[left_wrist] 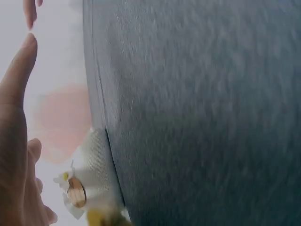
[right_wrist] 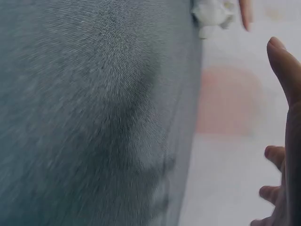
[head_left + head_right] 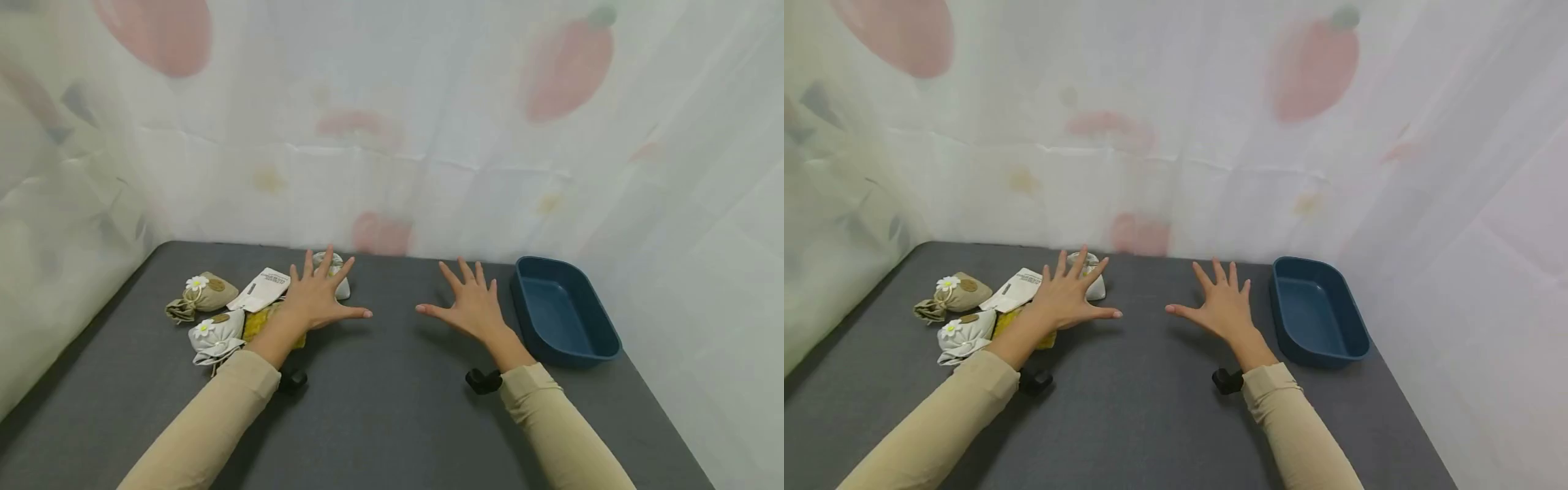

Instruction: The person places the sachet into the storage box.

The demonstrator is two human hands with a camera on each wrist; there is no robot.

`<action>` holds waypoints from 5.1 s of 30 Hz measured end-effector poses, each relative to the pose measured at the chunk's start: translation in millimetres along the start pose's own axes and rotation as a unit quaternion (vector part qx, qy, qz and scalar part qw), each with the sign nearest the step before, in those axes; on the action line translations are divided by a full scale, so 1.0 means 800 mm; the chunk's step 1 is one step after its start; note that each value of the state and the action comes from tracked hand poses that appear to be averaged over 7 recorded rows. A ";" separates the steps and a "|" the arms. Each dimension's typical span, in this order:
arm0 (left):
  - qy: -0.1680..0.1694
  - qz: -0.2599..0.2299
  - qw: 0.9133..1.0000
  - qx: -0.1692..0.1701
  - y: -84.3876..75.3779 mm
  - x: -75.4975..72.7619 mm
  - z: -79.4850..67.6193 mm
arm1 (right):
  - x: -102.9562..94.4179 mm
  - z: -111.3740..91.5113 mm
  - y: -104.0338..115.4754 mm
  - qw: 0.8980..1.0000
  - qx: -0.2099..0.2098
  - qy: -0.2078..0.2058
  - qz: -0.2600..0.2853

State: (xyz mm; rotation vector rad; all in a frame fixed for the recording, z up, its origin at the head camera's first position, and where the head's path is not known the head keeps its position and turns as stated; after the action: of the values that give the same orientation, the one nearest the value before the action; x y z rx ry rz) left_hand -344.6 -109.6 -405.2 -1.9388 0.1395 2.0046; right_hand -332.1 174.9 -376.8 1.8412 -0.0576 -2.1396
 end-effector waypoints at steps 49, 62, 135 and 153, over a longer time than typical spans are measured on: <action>0.030 -0.394 0.911 0.116 -0.398 0.112 0.091 | -0.070 -0.165 -0.319 0.925 0.222 -0.148 0.271; 0.021 -0.454 0.882 0.125 -0.412 0.136 0.085 | -0.042 -0.168 -0.326 0.913 0.224 -0.114 0.321; -0.052 -0.508 0.859 0.043 -0.081 0.065 -0.081 | 0.069 -0.100 0.004 0.919 0.005 0.012 0.395; -0.086 -0.471 0.877 0.038 -0.065 0.051 -0.093 | 0.072 -0.071 0.003 0.899 -0.057 0.026 0.434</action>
State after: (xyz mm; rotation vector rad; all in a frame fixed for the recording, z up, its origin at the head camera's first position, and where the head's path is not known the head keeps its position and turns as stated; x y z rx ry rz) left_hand -257.6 -76.3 -441.4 -1.3356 -0.6405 1.4301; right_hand -283.4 167.0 -441.0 1.4002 -0.6056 -1.4197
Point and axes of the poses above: each hand's wrist, its own z-axis towards the middle knuckle, its own x-axis out of the palm, y = z × x, the point moved 8 cm from there along z, towards the middle knuckle, and after that the axes turned 4 degrees about x, right-handed, at the moved point
